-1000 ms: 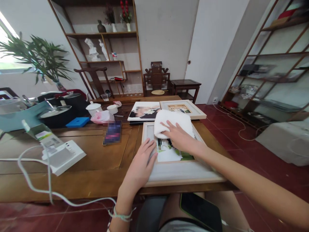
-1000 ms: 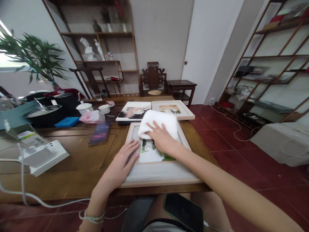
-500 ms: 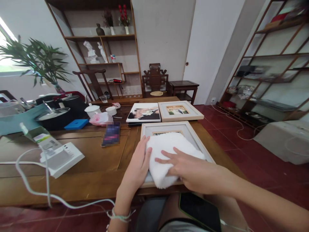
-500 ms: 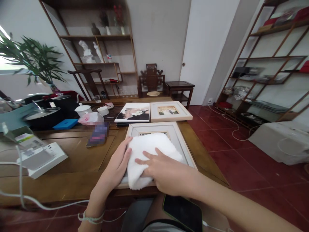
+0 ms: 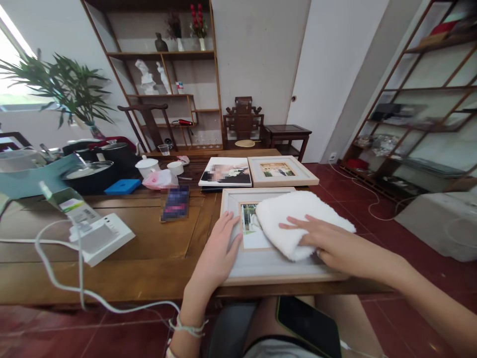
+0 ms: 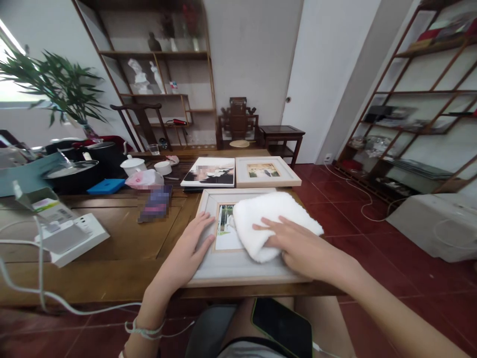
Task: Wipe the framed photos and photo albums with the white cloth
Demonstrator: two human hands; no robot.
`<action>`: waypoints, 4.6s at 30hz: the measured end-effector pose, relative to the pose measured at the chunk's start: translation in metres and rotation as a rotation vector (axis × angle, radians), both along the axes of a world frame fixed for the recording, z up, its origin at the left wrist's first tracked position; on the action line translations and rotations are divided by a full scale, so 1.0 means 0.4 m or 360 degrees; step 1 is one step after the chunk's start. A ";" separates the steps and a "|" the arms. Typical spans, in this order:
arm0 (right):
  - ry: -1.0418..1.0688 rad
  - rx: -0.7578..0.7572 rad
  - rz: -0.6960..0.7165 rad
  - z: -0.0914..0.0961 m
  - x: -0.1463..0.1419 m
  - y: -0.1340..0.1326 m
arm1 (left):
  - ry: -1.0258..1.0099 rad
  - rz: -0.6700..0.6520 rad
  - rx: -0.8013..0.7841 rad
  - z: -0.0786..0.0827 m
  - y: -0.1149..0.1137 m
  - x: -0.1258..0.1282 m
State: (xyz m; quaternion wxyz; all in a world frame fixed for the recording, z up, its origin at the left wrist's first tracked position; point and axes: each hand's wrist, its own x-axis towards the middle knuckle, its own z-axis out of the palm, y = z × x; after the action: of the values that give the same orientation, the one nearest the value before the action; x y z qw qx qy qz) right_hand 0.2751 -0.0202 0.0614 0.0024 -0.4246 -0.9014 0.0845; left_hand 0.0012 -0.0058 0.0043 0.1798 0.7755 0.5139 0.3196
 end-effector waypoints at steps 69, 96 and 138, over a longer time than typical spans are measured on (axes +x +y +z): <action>0.0214 -0.0212 -0.0077 0.020 -0.036 -0.052 | 0.0112 -0.0071 -0.0037 0.008 0.004 0.000; -0.0064 0.0269 -0.0100 0.004 -0.073 0.000 | 0.0116 -0.0045 -0.0049 -0.003 0.010 -0.001; 0.0155 0.0089 -0.0065 0.011 -0.067 -0.144 | 0.0090 -0.0072 -0.0009 0.003 0.007 -0.002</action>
State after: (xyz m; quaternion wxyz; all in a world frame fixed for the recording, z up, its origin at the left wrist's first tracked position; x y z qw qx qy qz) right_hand 0.2485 -0.0778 0.0659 0.0598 -0.4381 -0.8934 0.0796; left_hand 0.0004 -0.0031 0.0057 0.1747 0.7951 0.5021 0.2920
